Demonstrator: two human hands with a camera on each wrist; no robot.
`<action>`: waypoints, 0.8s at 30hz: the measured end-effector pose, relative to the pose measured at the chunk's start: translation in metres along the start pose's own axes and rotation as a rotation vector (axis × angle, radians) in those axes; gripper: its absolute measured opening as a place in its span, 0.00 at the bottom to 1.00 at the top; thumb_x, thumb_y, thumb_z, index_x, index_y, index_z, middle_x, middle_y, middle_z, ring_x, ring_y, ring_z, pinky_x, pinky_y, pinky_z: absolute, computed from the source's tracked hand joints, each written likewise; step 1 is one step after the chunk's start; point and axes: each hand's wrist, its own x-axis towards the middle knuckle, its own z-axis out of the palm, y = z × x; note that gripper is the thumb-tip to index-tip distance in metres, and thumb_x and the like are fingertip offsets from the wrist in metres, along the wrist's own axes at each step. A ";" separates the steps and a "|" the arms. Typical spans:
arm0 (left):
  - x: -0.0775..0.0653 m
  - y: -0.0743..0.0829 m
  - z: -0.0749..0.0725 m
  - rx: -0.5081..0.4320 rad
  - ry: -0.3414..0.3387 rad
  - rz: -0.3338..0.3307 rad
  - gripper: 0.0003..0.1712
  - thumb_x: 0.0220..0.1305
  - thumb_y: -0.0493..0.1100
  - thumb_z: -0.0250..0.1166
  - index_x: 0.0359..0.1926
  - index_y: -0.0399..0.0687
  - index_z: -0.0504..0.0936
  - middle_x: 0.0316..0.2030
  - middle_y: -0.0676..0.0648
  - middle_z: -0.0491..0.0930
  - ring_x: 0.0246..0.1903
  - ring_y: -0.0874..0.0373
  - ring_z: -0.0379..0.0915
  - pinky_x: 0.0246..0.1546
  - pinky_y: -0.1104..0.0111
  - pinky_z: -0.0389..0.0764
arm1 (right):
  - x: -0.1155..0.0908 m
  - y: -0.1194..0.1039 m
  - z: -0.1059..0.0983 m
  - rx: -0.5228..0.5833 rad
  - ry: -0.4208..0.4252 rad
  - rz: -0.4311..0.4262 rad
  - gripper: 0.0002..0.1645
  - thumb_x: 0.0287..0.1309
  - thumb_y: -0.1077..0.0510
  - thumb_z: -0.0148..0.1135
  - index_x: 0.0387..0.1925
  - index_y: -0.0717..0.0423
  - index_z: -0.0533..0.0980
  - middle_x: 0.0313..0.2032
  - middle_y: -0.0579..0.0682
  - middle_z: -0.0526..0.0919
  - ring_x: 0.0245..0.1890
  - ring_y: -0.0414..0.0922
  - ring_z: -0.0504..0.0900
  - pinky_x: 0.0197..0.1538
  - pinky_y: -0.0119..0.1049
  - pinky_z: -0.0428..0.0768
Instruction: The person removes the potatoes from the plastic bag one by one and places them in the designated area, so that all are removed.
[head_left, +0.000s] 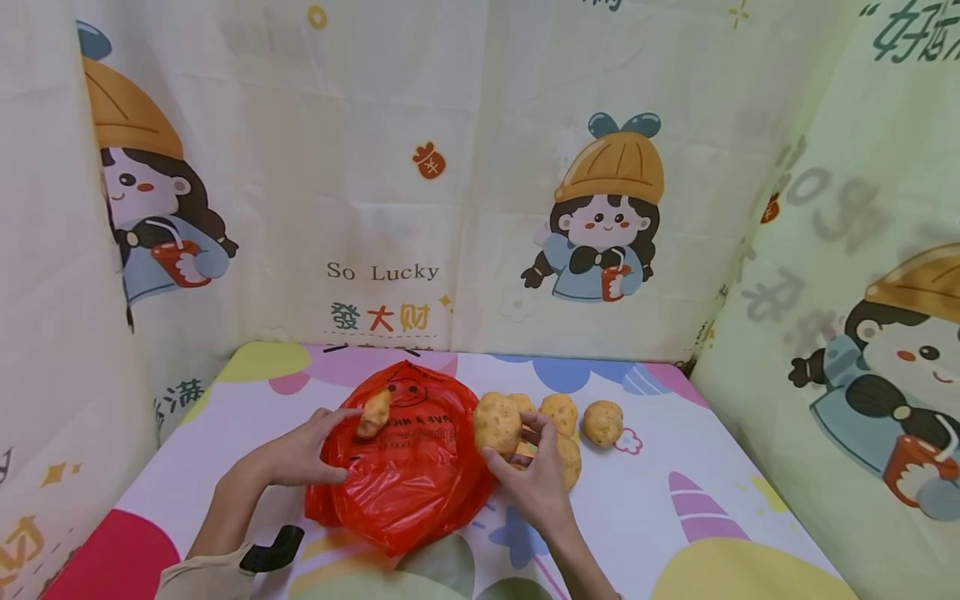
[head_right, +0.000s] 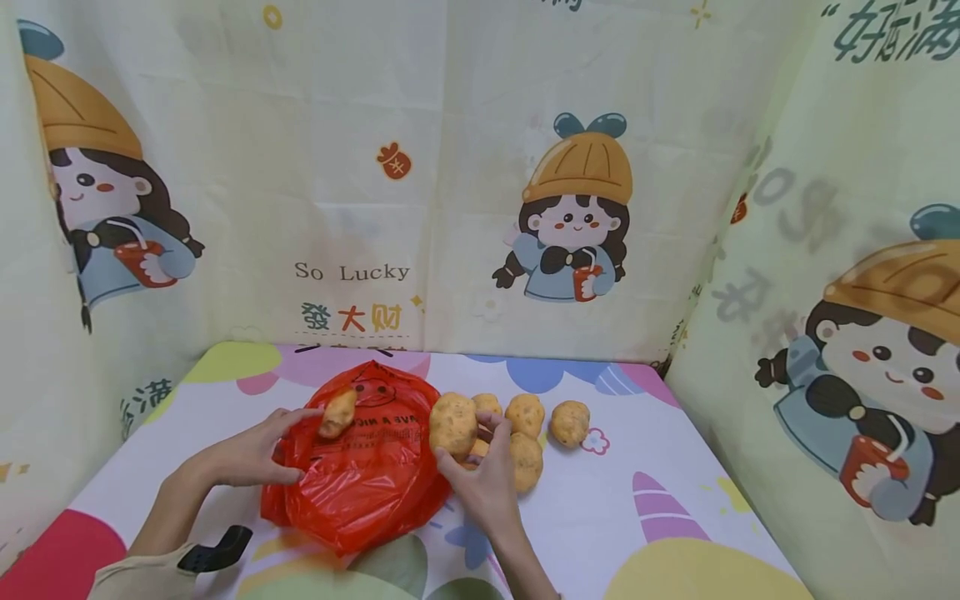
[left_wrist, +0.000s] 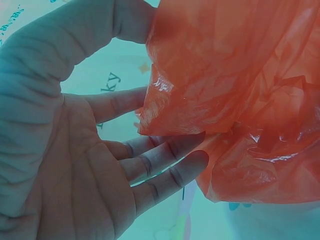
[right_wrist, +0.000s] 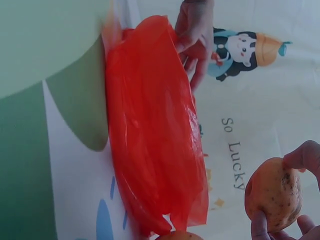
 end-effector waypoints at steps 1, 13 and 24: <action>0.000 0.000 0.000 0.003 0.002 -0.004 0.55 0.47 0.44 0.80 0.75 0.44 0.62 0.59 0.35 0.66 0.56 0.40 0.69 0.43 0.49 0.87 | 0.000 0.000 -0.002 0.000 0.007 0.004 0.42 0.53 0.55 0.77 0.63 0.56 0.62 0.63 0.58 0.70 0.61 0.54 0.73 0.52 0.38 0.83; -0.003 0.002 -0.001 -0.018 -0.003 -0.005 0.55 0.48 0.43 0.80 0.75 0.44 0.62 0.59 0.35 0.65 0.56 0.41 0.69 0.43 0.49 0.87 | -0.005 0.006 -0.026 -0.044 0.079 0.048 0.45 0.55 0.54 0.77 0.66 0.59 0.60 0.66 0.61 0.70 0.63 0.57 0.74 0.56 0.43 0.83; -0.004 0.004 -0.003 -0.010 0.000 -0.005 0.55 0.47 0.43 0.80 0.75 0.45 0.62 0.58 0.36 0.66 0.57 0.41 0.68 0.43 0.49 0.87 | -0.004 0.014 -0.049 -0.056 0.131 0.054 0.46 0.54 0.57 0.78 0.66 0.63 0.60 0.66 0.62 0.69 0.64 0.57 0.72 0.49 0.30 0.81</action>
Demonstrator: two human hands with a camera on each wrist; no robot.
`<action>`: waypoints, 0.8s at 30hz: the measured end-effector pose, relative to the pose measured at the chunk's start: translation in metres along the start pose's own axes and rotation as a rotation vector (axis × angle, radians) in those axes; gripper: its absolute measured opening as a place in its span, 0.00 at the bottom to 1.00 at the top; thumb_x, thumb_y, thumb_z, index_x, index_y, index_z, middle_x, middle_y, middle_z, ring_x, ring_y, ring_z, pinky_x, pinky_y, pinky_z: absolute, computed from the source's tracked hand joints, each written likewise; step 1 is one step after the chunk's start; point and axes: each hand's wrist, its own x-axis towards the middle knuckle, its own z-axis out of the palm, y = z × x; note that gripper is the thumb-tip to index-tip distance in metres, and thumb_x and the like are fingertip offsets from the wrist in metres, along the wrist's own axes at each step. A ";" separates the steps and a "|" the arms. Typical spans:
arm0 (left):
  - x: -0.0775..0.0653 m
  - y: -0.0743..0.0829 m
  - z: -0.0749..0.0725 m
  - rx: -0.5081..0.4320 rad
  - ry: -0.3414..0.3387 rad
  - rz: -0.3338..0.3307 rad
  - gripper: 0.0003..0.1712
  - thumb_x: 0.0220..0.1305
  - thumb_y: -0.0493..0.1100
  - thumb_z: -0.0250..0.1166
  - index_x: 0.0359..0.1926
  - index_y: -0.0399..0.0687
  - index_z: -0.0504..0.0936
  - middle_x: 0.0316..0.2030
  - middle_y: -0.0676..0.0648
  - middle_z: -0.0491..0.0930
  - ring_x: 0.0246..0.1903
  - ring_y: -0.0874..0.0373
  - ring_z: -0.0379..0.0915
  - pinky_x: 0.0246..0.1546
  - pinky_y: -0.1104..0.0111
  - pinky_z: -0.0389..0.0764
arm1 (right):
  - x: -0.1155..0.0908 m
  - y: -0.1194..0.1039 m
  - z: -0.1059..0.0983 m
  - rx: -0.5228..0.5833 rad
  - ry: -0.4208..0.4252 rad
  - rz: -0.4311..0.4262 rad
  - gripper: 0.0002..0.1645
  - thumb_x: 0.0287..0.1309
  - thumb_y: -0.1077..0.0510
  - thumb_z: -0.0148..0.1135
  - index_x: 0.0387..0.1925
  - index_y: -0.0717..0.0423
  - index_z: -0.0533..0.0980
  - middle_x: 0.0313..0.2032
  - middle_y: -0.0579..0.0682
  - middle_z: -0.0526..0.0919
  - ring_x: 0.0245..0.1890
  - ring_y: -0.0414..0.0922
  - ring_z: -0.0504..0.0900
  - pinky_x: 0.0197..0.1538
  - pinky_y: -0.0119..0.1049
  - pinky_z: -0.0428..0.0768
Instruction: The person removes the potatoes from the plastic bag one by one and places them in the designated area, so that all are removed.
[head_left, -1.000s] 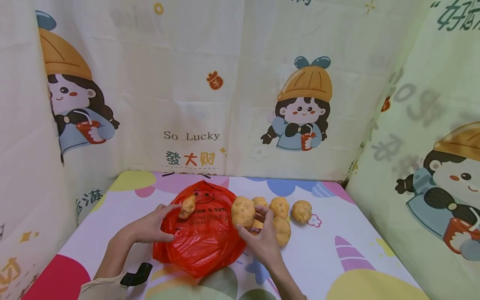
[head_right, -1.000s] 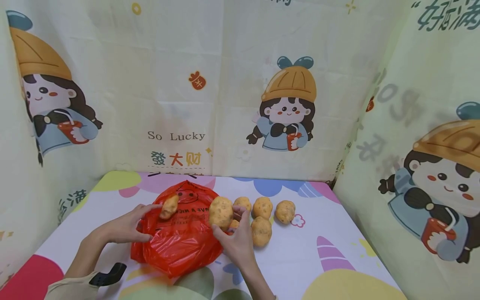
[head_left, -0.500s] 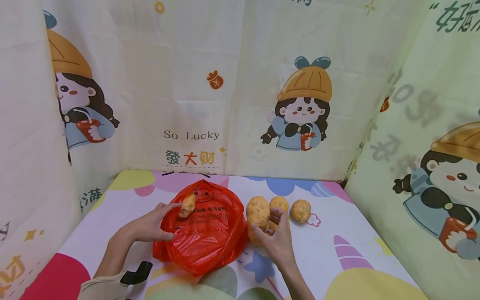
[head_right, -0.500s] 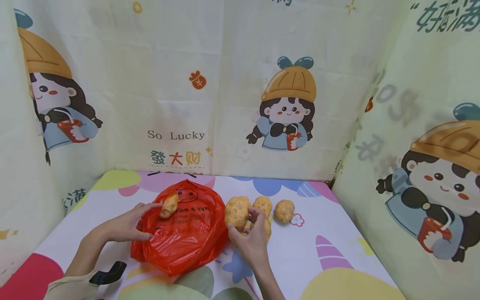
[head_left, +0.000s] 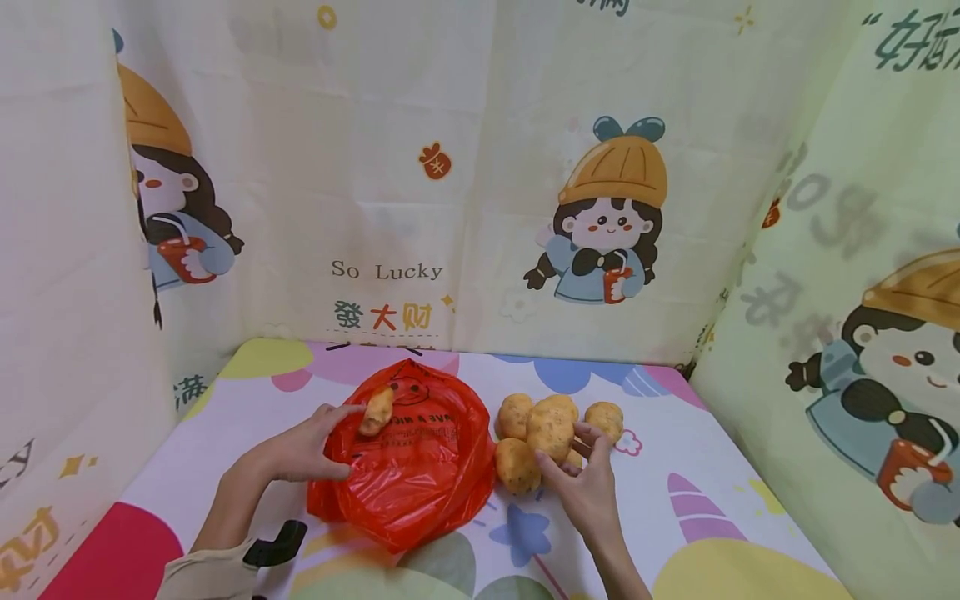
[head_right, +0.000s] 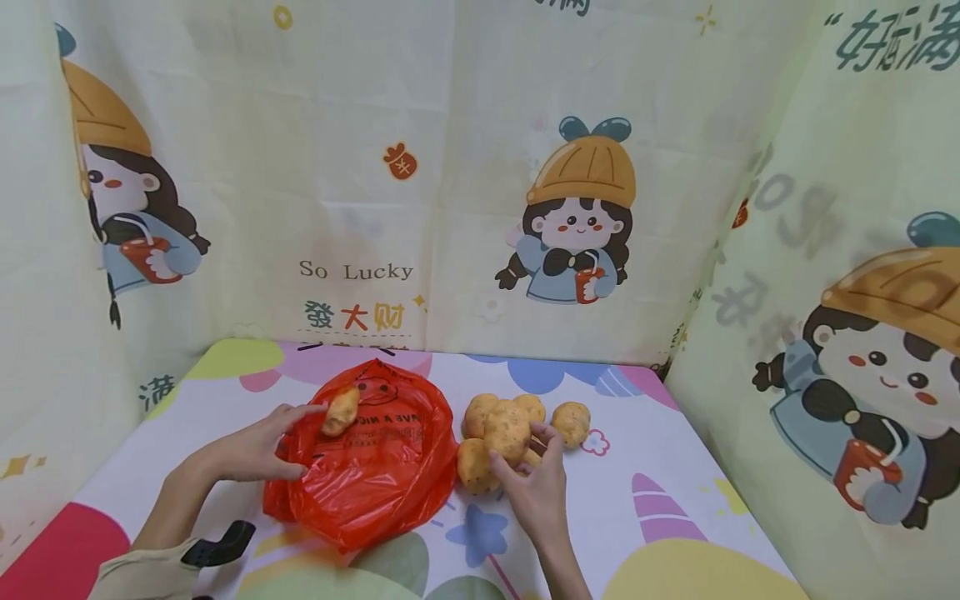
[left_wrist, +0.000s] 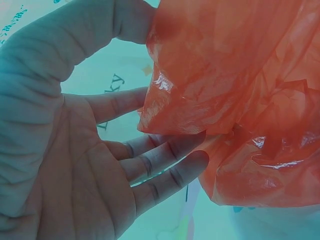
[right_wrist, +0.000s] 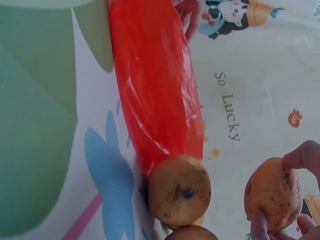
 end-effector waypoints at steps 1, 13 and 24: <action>0.000 0.000 0.000 -0.001 -0.001 -0.001 0.55 0.47 0.43 0.80 0.75 0.45 0.62 0.59 0.36 0.65 0.57 0.40 0.68 0.43 0.49 0.87 | 0.001 0.001 -0.002 -0.004 0.004 0.003 0.46 0.54 0.57 0.78 0.65 0.63 0.60 0.66 0.62 0.69 0.65 0.58 0.72 0.50 0.31 0.81; 0.000 0.002 -0.001 0.003 -0.002 0.009 0.54 0.47 0.43 0.80 0.74 0.43 0.63 0.58 0.35 0.66 0.56 0.41 0.68 0.43 0.50 0.87 | 0.007 0.010 -0.027 -0.016 0.038 0.031 0.46 0.55 0.60 0.76 0.65 0.65 0.57 0.64 0.64 0.68 0.65 0.59 0.71 0.47 0.19 0.75; 0.000 0.003 0.000 -0.018 0.002 0.000 0.55 0.47 0.42 0.80 0.74 0.44 0.62 0.58 0.36 0.66 0.56 0.42 0.69 0.42 0.50 0.88 | 0.012 0.019 -0.051 -0.028 0.028 0.112 0.51 0.55 0.59 0.77 0.69 0.64 0.53 0.67 0.64 0.62 0.66 0.58 0.67 0.45 0.15 0.73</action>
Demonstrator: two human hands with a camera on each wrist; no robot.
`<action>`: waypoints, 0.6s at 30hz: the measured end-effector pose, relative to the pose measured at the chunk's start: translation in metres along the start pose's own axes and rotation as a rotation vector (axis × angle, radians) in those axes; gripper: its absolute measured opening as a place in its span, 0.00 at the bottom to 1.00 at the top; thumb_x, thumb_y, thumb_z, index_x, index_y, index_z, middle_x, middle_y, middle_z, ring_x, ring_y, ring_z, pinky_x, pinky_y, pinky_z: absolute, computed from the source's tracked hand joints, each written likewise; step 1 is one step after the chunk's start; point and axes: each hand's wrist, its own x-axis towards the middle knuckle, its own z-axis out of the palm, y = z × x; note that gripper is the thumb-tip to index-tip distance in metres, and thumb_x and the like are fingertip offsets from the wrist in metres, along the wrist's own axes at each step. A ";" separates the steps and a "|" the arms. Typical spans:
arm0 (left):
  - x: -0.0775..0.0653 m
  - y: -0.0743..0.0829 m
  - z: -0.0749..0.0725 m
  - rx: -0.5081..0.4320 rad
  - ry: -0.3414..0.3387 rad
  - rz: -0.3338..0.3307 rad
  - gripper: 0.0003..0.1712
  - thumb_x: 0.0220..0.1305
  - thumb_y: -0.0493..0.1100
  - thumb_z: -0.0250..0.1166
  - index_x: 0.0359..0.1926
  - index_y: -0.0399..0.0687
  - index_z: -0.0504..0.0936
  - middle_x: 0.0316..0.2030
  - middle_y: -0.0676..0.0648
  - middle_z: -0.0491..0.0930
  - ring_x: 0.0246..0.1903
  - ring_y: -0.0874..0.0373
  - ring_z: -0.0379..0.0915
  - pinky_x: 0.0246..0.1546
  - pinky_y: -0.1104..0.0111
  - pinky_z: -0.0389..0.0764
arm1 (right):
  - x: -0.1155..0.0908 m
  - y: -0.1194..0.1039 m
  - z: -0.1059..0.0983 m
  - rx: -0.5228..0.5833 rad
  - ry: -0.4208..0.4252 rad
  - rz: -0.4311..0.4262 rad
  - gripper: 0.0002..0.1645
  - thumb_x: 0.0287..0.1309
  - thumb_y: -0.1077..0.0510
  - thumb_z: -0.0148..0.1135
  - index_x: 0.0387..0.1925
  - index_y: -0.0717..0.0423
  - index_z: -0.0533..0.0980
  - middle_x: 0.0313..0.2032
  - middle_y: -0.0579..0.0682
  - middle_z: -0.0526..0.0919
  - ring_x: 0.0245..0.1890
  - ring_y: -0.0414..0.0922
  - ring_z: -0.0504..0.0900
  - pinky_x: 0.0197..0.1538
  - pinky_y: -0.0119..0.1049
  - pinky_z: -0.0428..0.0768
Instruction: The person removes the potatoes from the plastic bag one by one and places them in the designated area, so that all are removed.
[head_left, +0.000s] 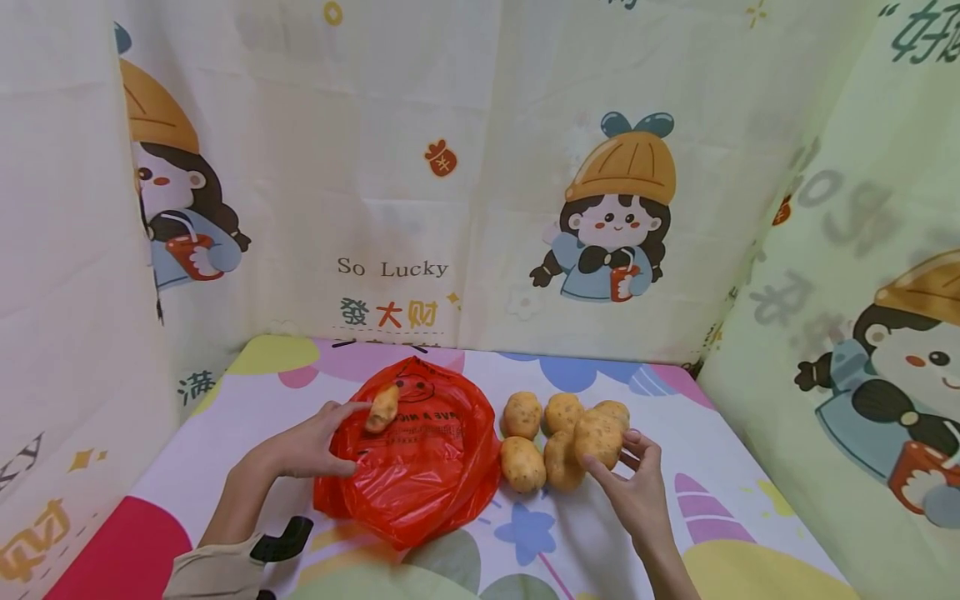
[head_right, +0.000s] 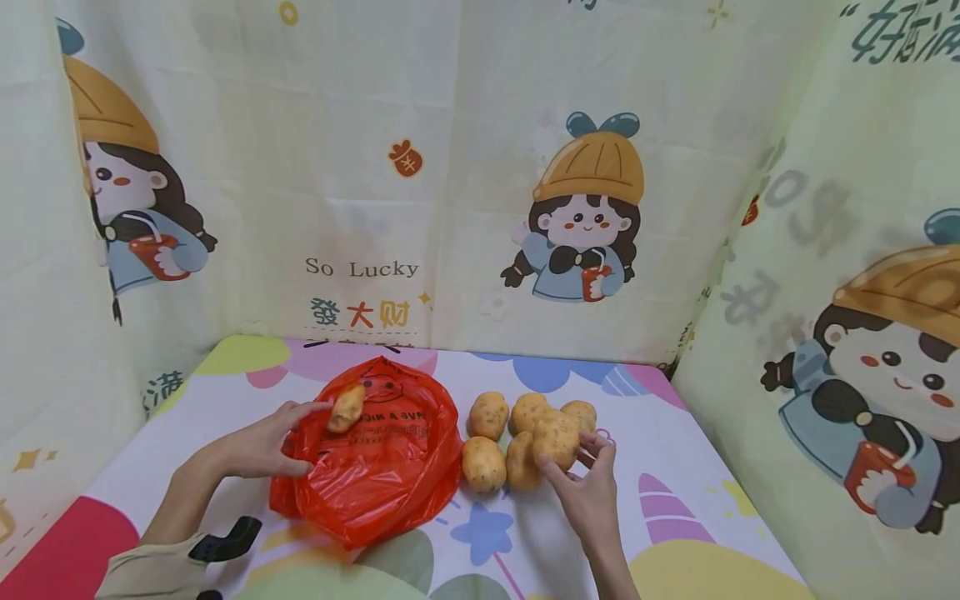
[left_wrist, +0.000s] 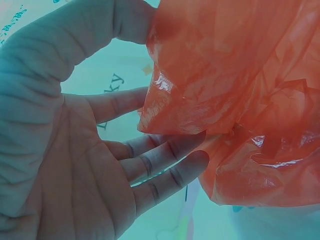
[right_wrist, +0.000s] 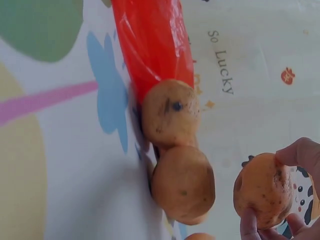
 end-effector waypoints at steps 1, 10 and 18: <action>0.000 0.000 0.000 0.000 0.000 0.001 0.55 0.47 0.42 0.80 0.74 0.44 0.62 0.58 0.36 0.66 0.56 0.42 0.69 0.42 0.50 0.88 | 0.001 0.001 -0.002 -0.009 -0.001 0.003 0.51 0.55 0.59 0.77 0.70 0.64 0.53 0.67 0.64 0.62 0.65 0.58 0.67 0.45 0.15 0.72; 0.000 0.000 0.000 0.005 0.000 0.002 0.55 0.46 0.42 0.80 0.74 0.44 0.63 0.58 0.36 0.66 0.56 0.41 0.70 0.41 0.50 0.88 | 0.006 0.014 -0.016 -0.101 -0.007 0.038 0.54 0.55 0.55 0.77 0.71 0.66 0.52 0.68 0.65 0.62 0.66 0.62 0.67 0.44 0.16 0.71; 0.001 0.000 0.001 0.012 0.001 -0.003 0.55 0.46 0.42 0.80 0.74 0.44 0.63 0.58 0.36 0.66 0.56 0.42 0.70 0.41 0.50 0.88 | 0.010 0.020 -0.021 -0.147 -0.015 0.022 0.52 0.55 0.57 0.76 0.70 0.67 0.53 0.66 0.67 0.63 0.64 0.63 0.69 0.46 0.19 0.71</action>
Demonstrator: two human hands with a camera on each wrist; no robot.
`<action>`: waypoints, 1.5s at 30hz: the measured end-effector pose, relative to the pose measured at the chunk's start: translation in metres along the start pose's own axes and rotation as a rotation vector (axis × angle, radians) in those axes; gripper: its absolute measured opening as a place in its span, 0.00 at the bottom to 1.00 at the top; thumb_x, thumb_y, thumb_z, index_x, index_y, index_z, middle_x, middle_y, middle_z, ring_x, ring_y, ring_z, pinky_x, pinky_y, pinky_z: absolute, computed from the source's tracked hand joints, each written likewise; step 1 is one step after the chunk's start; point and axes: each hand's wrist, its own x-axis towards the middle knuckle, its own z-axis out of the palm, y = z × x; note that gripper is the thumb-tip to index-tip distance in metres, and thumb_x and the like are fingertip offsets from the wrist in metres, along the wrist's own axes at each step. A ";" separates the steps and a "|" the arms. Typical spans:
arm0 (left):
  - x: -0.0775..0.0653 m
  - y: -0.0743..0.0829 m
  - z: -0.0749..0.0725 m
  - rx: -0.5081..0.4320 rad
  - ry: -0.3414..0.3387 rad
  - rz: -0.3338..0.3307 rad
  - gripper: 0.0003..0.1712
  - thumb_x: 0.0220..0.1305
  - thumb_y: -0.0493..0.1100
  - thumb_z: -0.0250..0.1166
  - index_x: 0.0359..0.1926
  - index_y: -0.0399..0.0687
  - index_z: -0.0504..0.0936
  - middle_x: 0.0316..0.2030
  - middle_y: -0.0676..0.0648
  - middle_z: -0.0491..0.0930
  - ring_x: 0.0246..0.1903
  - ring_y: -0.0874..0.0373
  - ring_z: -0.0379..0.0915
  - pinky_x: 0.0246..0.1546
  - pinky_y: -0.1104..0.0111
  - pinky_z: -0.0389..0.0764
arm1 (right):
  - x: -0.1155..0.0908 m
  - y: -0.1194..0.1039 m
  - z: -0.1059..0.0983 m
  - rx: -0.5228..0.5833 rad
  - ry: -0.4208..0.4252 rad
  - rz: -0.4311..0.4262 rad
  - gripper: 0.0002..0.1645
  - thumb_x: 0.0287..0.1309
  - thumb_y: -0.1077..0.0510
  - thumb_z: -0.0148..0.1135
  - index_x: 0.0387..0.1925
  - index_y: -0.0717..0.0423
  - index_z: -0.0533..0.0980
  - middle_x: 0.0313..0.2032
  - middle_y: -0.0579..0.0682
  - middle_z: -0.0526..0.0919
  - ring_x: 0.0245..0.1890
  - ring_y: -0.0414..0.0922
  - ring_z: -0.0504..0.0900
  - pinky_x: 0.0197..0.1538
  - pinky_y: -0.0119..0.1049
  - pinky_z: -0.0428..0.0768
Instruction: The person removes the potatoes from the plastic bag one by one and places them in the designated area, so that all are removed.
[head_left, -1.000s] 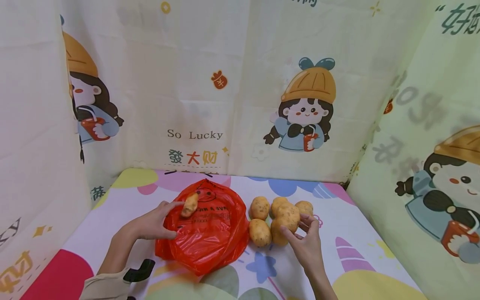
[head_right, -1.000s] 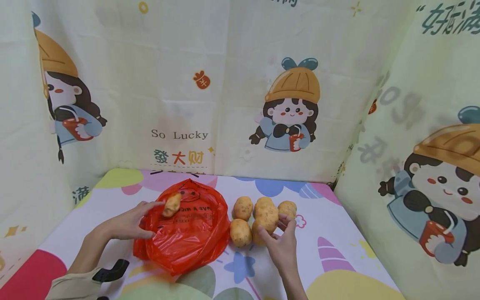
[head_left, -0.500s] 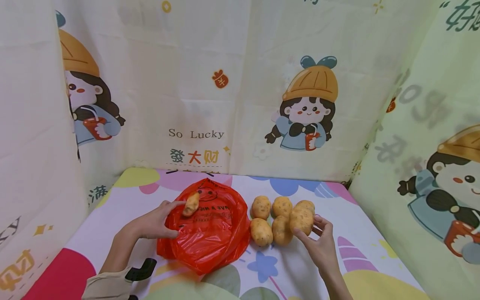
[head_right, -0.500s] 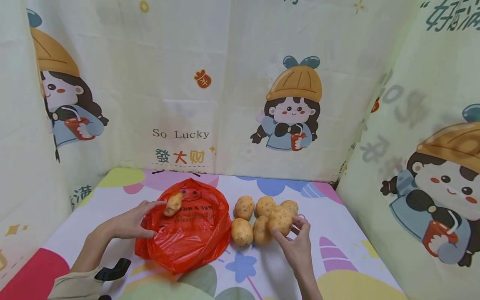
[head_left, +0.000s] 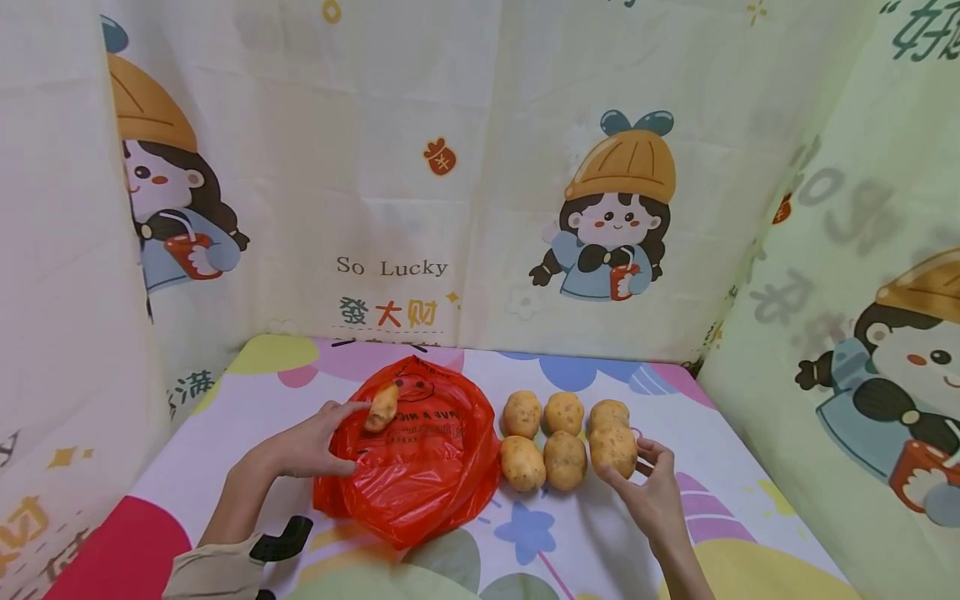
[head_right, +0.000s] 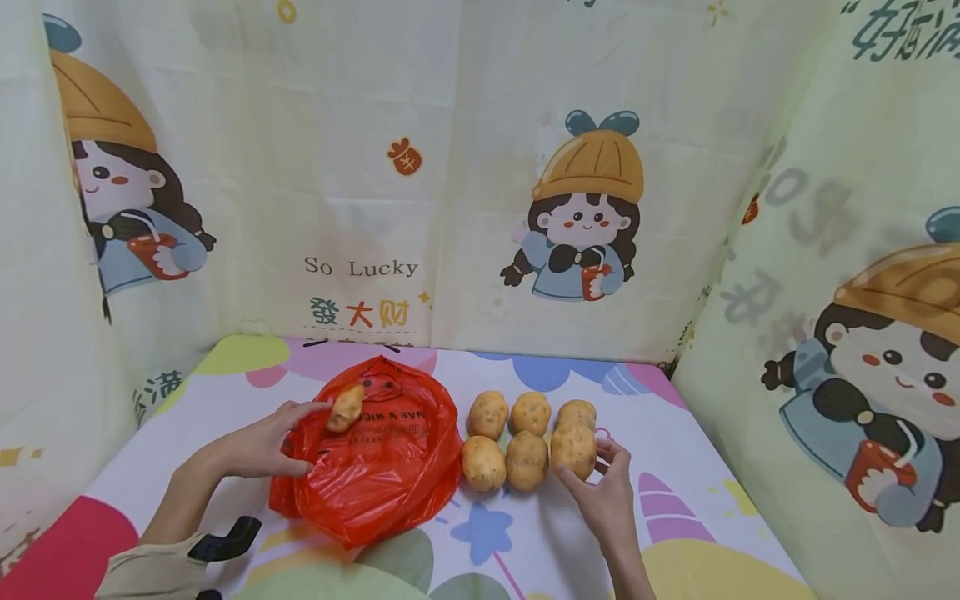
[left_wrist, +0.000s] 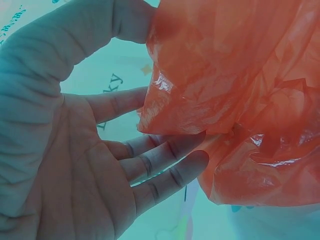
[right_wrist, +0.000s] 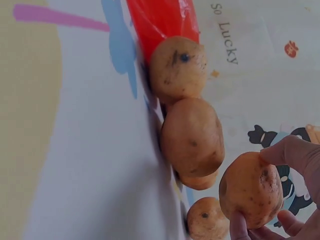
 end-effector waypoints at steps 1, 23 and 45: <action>0.000 0.000 0.000 -0.001 0.000 0.001 0.55 0.46 0.42 0.80 0.74 0.44 0.63 0.58 0.36 0.66 0.56 0.41 0.70 0.41 0.50 0.88 | 0.000 0.001 0.000 -0.012 -0.007 0.002 0.52 0.55 0.57 0.76 0.70 0.68 0.53 0.66 0.67 0.63 0.64 0.63 0.69 0.47 0.21 0.72; 0.001 -0.002 0.001 -0.013 -0.002 0.003 0.55 0.47 0.42 0.80 0.74 0.44 0.63 0.58 0.36 0.66 0.56 0.41 0.69 0.42 0.51 0.88 | 0.012 0.023 0.001 -0.069 -0.085 0.003 0.50 0.54 0.63 0.74 0.68 0.74 0.52 0.65 0.74 0.64 0.65 0.68 0.67 0.67 0.60 0.69; 0.001 -0.001 0.001 -0.013 -0.002 -0.002 0.55 0.46 0.42 0.80 0.74 0.45 0.62 0.58 0.36 0.66 0.55 0.42 0.70 0.41 0.51 0.88 | 0.014 0.023 0.005 -0.126 -0.023 -0.063 0.55 0.52 0.59 0.76 0.70 0.76 0.53 0.66 0.75 0.61 0.67 0.71 0.61 0.71 0.64 0.60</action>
